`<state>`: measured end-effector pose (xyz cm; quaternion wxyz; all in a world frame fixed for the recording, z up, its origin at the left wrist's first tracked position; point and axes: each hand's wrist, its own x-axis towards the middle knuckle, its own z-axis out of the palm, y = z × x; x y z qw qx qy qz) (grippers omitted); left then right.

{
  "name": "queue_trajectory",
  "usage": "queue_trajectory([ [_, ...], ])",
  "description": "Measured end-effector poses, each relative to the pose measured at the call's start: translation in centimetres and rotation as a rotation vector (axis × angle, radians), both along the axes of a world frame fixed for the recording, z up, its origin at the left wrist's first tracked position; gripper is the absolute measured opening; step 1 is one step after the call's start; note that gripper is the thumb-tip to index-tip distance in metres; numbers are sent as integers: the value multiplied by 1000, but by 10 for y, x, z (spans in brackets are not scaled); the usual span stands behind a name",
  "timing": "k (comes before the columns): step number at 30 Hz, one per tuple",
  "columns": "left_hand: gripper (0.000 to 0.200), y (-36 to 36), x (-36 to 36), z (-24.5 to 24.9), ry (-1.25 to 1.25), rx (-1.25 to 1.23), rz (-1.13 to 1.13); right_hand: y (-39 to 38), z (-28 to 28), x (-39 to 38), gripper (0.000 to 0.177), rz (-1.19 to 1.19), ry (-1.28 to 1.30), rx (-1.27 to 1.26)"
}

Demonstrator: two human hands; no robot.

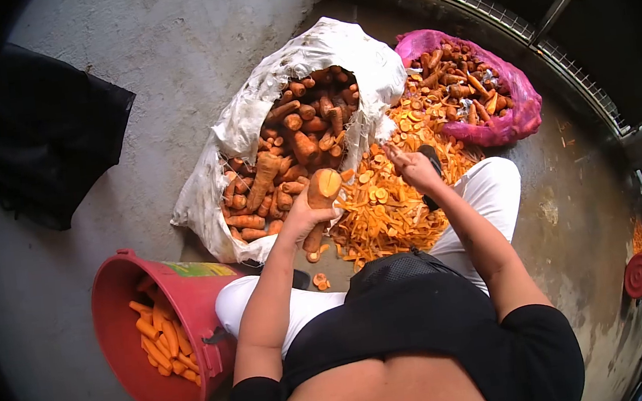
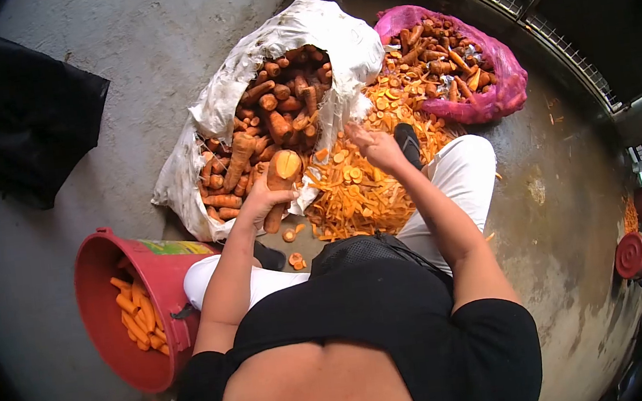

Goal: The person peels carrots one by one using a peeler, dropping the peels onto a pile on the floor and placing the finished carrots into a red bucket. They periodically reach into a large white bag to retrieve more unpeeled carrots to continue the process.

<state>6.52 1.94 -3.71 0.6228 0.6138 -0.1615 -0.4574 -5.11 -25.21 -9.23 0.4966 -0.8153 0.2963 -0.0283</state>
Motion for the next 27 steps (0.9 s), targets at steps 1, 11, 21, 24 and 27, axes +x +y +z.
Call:
queue_trajectory([
  [1, 46, -1, 3, -6, -2, -7, 6, 11, 4, -2, 35, 34, 11, -66],
  [11, 35, -4, -1, -1, 39, 5, 24, 80, 59, 0, 46, 474, -77, -552],
  [21, 39, -2, -1, -1, 42, -7, 20, 73, 44, 3, 51, 518, -38, -612],
  [24, 38, 0, 3, -6, 27, 23, 1, 70, 41, 6, 50, 517, -74, -672],
  [27, 38, 0, 4, -6, 25, 38, -15, 69, 42, 8, 48, 526, -146, -692],
])
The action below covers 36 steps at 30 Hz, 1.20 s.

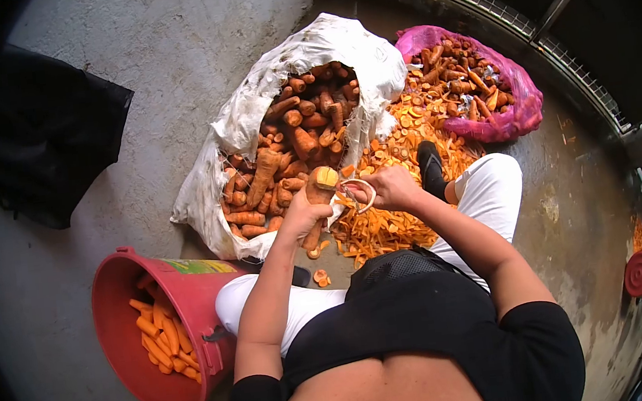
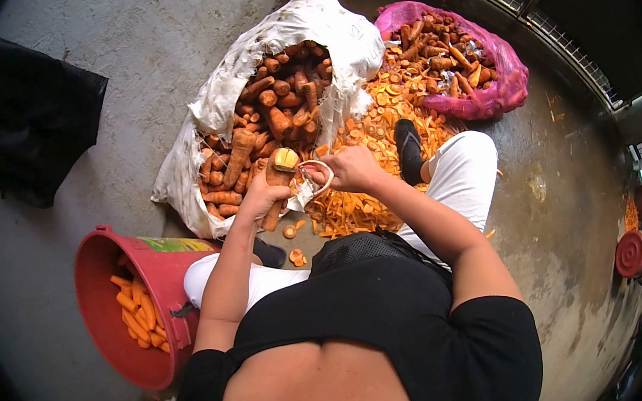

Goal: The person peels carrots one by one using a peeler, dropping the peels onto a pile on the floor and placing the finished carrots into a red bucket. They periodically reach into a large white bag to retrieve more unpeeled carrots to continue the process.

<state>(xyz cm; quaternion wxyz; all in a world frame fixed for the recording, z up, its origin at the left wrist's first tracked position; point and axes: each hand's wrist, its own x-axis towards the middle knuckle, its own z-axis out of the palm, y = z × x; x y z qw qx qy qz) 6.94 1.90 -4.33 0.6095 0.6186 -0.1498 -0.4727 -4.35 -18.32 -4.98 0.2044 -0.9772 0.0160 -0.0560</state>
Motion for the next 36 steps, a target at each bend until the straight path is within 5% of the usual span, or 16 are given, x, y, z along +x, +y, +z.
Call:
queue_trajectory([
  [36, 26, 23, 19, -27, 336, 175, -198, -18, -29, 8, 47, 145, -78, -122],
])
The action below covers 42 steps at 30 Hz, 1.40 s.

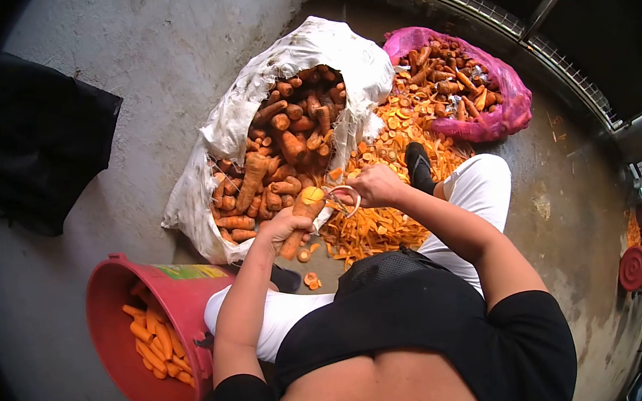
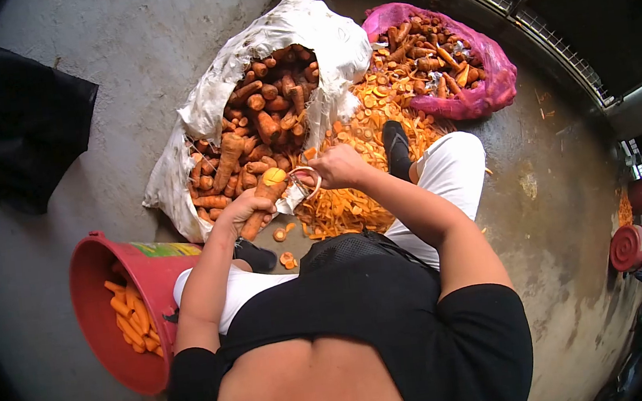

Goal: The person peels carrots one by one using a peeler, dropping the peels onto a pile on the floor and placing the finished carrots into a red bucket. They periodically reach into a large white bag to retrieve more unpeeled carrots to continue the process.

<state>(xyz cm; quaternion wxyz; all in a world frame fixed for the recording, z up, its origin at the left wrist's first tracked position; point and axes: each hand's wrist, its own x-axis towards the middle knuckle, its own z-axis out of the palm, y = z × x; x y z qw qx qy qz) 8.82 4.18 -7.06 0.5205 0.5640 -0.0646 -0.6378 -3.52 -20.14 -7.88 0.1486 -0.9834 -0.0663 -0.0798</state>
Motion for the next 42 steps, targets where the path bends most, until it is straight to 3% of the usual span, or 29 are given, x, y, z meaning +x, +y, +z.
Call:
queue_trajectory([
  [2, 29, 4, 1, -5, -25, -12, -71, -5, -9, 2, 47, 42, 2, -32],
  [4, 31, 7, -5, 6, -77, -45, -172, -32, -29, 8, 41, -212, 403, -21],
  [5, 37, 10, -18, 18, 21, -51, -187, -55, -13, 11, 48, -378, 617, -75],
  [7, 40, 10, -29, 17, -4, -69, -241, -92, -20, -6, 55, -440, 436, -190],
  [8, 43, 9, -27, 4, -52, -65, -231, -89, -6, -20, 52, -441, 227, -105],
  [11, 48, 1, -15, -18, -94, -47, -113, -84, -4, -27, 48, -580, 268, 63],
  [13, 50, -7, -10, -9, -159, -108, -22, -67, -13, -22, 51, -651, 231, 412],
  [14, 51, -10, -9, -3, -189, -136, 22, -60, -12, -15, 55, -695, 473, 700],
  [15, 50, -13, -7, 2, -201, -116, 10, -48, -29, -11, 57, -698, 460, 941],
  [16, 50, -16, -5, 7, -212, -94, -4, -25, -25, -8, 61, -594, 247, 995],
  [17, 50, -17, -5, 10, -223, -71, -21, -12, -21, -3, 60, -544, 339, 1124],
  [18, 52, -19, -6, 3, -376, -45, 0, 5, 14, -2, 66, -545, 452, 1115],
  [21, 60, -22, -13, -26, -915, 77, 0, 36, -19, 16, 87, -680, 334, 1600],
  [23, 66, -21, -16, -33, -1379, 231, -79, 52, -18, 30, 91, -673, 274, 1722],
  [27, 71, -22, -17, -22, -1423, 285, -155, 50, -25, 39, 93, -634, 433, 1656],
  [36, 70, -23, -23, -16, -1514, 272, -193, 43, -27, 35, 94, -592, 465, 1601],
  [42, 67, -26, -24, -16, -1432, 186, -218, 29, -14, 24, 98, -549, 495, 1659],
])
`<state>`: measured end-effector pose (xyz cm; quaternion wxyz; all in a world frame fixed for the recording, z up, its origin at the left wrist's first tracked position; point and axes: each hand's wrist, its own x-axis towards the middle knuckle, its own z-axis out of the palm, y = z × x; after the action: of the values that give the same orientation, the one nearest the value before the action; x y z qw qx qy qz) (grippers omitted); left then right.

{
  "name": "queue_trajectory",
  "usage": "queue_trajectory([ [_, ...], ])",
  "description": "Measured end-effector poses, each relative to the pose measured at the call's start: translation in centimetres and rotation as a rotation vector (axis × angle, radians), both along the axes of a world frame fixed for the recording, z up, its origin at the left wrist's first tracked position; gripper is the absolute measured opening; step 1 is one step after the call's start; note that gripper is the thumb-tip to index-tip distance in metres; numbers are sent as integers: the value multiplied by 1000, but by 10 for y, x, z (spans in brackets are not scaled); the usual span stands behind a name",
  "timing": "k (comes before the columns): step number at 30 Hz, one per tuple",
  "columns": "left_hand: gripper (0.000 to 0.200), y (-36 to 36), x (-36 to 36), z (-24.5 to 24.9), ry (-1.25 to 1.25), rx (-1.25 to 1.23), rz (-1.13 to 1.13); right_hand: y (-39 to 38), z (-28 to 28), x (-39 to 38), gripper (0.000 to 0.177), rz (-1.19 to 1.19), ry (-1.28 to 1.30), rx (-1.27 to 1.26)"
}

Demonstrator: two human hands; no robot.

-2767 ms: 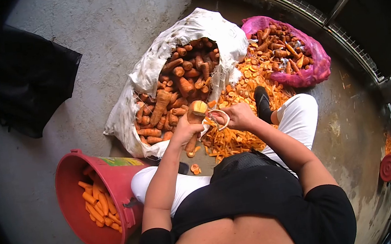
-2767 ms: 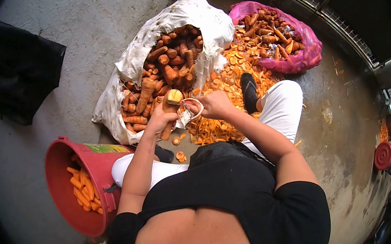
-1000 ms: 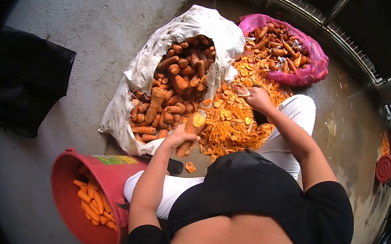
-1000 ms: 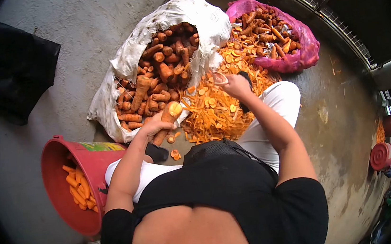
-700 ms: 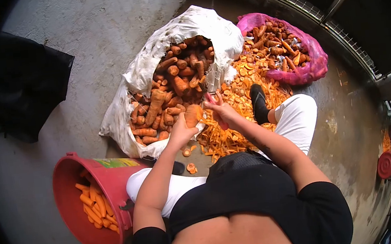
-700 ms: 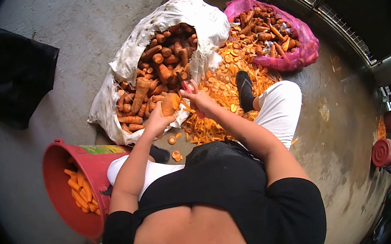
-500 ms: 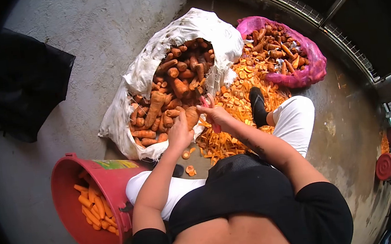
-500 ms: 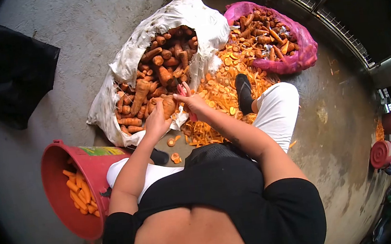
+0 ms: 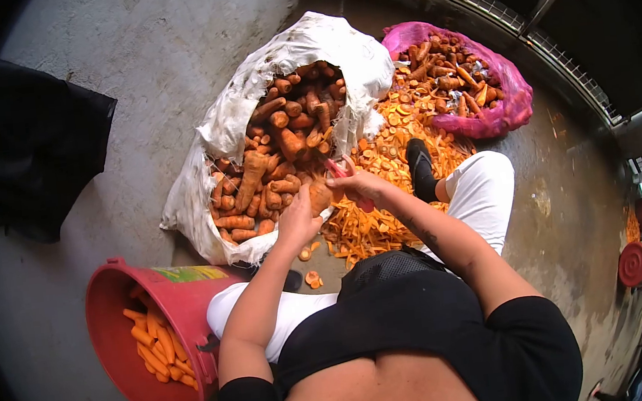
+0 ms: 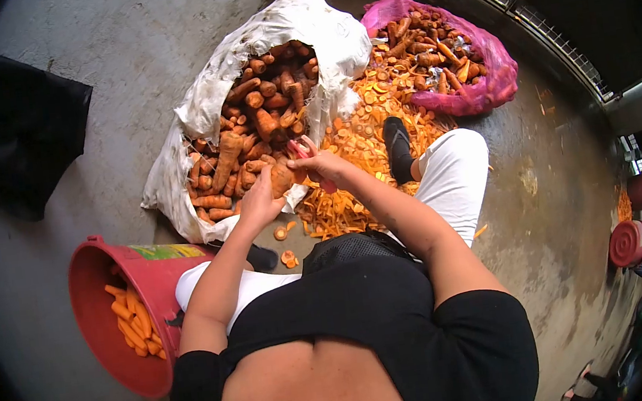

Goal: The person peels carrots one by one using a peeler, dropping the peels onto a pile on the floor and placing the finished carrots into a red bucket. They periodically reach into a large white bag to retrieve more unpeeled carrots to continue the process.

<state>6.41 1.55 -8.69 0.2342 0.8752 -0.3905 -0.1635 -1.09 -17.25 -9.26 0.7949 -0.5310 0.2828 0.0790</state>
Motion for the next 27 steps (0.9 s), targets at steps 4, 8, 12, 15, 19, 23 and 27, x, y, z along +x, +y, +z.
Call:
queue_trajectory([
  [4, 66, -2, -1, 1, 8, 78, -16, -5, -12, -2, 88, 58, -53, -18],
  [8, 57, -2, 4, -2, -43, 179, 67, 2, -14, 1, 72, 150, -19, -227],
  [12, 62, 10, 28, -44, 318, -77, 158, -3, 26, -3, 65, 79, 51, -346],
  [15, 56, 6, 27, -17, 874, -313, 168, -39, -31, -3, 45, 7, 84, -820],
  [19, 52, 3, 23, 1, 1113, -453, 153, -50, -47, -33, 43, -80, 0, -981],
  [23, 48, 4, 25, 4, 1170, -490, 156, -32, 0, -61, 37, 58, -23, -1109],
  [27, 47, 2, 22, 10, 1192, -472, 174, -25, 4, -67, 34, 115, -102, -1196],
])
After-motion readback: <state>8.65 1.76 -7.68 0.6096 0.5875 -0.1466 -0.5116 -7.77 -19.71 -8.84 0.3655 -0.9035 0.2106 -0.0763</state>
